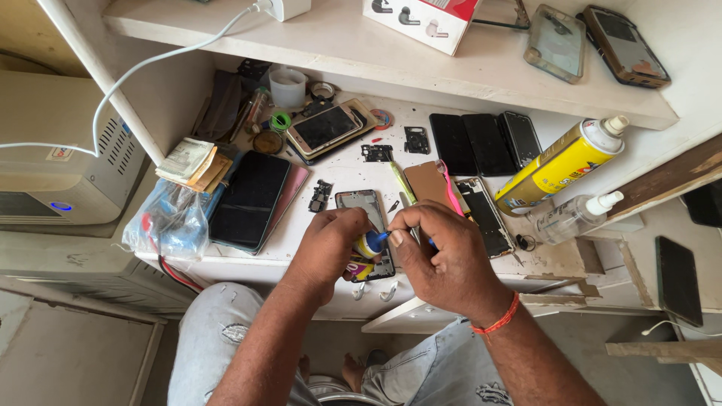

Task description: The person scrapes residue from a smartphone chassis, wipes it with a pink tool, applies adhesive from a tube, and then aligns a screen assembly to the chassis. The person handles the chassis, adhesive tube, and screen assembly throughout the process.

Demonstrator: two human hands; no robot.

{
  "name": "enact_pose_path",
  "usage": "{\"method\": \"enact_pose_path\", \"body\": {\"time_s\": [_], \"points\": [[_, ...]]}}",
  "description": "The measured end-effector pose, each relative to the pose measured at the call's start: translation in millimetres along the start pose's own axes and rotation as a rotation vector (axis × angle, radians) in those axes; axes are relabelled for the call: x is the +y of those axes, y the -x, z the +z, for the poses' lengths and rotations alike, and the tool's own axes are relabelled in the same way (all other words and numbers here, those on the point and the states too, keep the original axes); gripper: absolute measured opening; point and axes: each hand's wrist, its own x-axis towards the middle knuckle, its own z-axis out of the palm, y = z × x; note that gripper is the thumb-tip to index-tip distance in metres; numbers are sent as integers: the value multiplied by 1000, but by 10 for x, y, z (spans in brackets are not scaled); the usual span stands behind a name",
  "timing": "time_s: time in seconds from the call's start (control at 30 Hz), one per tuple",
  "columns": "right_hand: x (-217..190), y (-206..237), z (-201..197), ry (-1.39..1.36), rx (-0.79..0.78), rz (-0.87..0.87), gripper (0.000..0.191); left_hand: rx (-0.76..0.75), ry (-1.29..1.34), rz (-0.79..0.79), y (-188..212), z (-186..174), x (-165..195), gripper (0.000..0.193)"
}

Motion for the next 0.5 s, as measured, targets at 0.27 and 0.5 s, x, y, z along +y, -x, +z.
{"method": "enact_pose_path", "body": {"time_s": [0.27, 0.5], "points": [[14, 36, 77, 44, 83, -132, 12, -25, -15, -33, 14, 5, 11, 26], [246, 247, 231, -234, 78, 61, 10, 6, -22, -1, -22, 4, -52, 23]]}}
